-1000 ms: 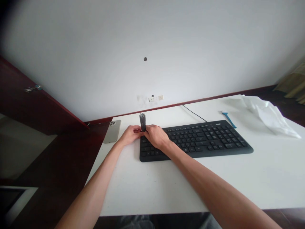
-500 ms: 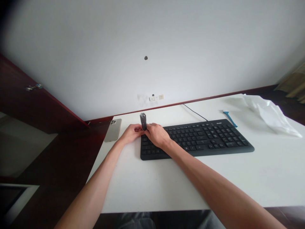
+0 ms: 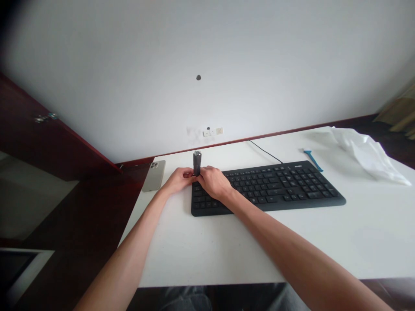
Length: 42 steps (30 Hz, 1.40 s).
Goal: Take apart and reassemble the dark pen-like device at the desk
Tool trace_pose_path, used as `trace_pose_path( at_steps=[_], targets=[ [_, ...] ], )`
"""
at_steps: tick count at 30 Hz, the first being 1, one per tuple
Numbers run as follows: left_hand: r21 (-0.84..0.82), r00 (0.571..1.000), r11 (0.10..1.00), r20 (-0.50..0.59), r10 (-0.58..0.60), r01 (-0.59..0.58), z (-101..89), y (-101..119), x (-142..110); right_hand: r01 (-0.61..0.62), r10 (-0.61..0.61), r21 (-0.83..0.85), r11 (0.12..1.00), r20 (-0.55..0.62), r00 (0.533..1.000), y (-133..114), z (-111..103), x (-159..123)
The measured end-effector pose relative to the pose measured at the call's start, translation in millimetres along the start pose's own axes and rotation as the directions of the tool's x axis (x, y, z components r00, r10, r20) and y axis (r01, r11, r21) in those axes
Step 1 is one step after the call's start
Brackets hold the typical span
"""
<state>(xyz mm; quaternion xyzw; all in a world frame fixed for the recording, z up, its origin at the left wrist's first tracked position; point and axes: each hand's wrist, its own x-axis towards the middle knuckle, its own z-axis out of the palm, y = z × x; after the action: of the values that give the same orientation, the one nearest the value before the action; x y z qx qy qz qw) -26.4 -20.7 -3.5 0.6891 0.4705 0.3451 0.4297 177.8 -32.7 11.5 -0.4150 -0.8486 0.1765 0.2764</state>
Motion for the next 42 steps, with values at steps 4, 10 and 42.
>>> trace_pose_path(
  at_steps=[4,10,42],
  targets=[
    [-0.001,1.0,1.0,0.011,-0.019,0.019,0.0,0,-1,0.01,-0.008,0.038,0.999,-0.059,0.998,0,0,0],
    [-0.027,1.0,0.999,0.007,-0.027,0.027,-0.2,1,-2,-0.142,0.176,0.152,0.978,-0.241,0.954,0,-1,3],
    [0.51,0.935,0.86,-0.318,0.158,0.028,-10.1,-14,0,-0.114,0.178,0.262,0.958,-0.235,0.956,-1,-4,1]
  ],
)
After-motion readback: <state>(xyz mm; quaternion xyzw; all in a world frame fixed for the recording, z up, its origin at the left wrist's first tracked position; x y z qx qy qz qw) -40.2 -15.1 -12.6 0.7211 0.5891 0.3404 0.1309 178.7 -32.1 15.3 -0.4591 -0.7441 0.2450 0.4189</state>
